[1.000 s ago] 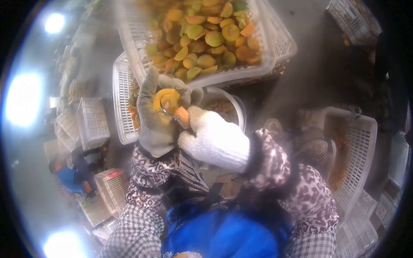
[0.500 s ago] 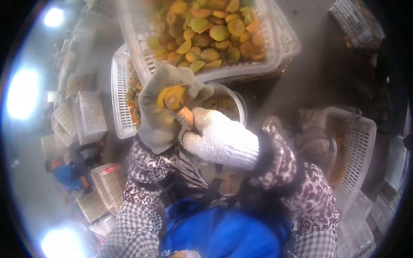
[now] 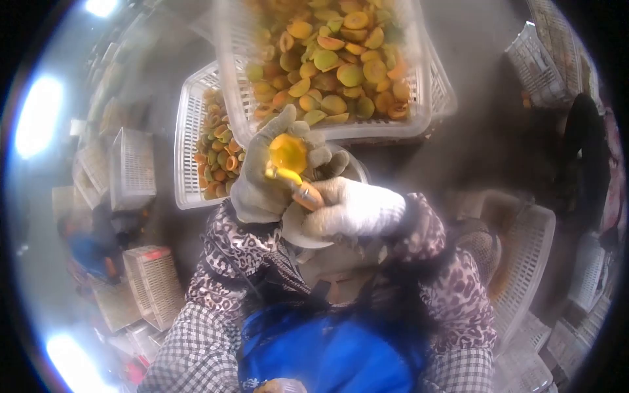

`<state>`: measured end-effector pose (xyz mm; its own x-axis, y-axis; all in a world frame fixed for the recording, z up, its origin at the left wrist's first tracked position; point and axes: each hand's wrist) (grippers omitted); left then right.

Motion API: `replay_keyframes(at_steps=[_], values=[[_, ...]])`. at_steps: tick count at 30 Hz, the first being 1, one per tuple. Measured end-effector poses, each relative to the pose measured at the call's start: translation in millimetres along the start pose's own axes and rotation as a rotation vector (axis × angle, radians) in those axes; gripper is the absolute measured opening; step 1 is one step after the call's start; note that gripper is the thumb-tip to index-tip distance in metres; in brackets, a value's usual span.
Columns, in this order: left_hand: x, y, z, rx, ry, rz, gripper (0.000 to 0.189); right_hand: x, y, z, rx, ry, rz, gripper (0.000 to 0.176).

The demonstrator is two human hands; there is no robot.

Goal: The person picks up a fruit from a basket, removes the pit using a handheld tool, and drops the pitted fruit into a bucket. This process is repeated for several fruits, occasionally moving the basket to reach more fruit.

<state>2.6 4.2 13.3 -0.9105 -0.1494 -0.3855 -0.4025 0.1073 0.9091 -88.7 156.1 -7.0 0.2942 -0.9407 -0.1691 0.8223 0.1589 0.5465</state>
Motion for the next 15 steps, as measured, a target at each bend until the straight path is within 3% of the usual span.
replay_keyframes(at_steps=[1, 3, 5, 7, 9, 10, 11, 12, 13, 14, 15], values=[[-1.1, 2.5, -2.0, -0.087, -0.035, 0.014, 0.030, 0.4, 1.7, 3.0, -0.013, 0.005, 0.003, 0.026], [-15.4, 1.5, -4.0, -0.041, 0.050, 0.035, 0.024, -0.7, 4.9, 9.5, -0.519, -0.036, -0.064, 0.034], [-21.5, -10.4, -35.0, 0.363, 0.416, -0.077, 0.026, -10.7, 4.0, 16.2, -0.681, 0.018, -0.045, 0.037], [-25.7, -16.4, -68.0, 0.751, 0.794, -0.201, 0.028, -13.3, -9.3, -21.7, -1.089, -0.198, -0.246, 0.036], [-27.4, -8.9, -94.5, 1.283, 1.243, -0.658, 0.026, -5.1, -15.0, -70.3, -1.496, 0.076, -0.670, 0.029], [-27.3, -11.9, -108.5, 1.280, 1.246, -0.644, 0.026, -0.8, -20.4, -91.2, -1.696, 0.238, -0.745, 0.026], [-24.4, -21.2, -121.9, 1.618, 1.534, -0.742, 0.027, 3.5, -26.0, -111.9, -1.888, 0.411, -0.813, 0.022], [-15.9, -27.5, -131.0, 1.957, 1.828, -0.831, 0.028, 10.3, -31.0, -139.7, -2.024, 0.459, -0.770, 0.020], [-0.3, -28.4, -131.4, 1.954, 1.838, -0.821, 0.028, 19.5, -20.8, -127.5, -2.157, 0.508, -0.720, 0.019], [19.2, -32.0, -125.6, 1.859, 1.620, -0.509, 0.029, 11.4, -13.6, -112.7, -1.972, 0.478, -0.647, 0.020], [37.1, -30.4, -115.5, 1.727, 1.396, -0.230, 0.030, 14.3, -33.8, -140.0, -1.837, 0.454, -0.591, 0.020]])
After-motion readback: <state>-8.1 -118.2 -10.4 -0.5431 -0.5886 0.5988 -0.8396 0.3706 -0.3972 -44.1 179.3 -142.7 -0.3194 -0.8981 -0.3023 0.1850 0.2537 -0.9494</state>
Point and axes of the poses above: each hand's wrist, its own x-axis towards the middle knuckle, its own y-axis out of the palm, z = x × y, and after that the axes turned 13 degrees about -x, right-handed
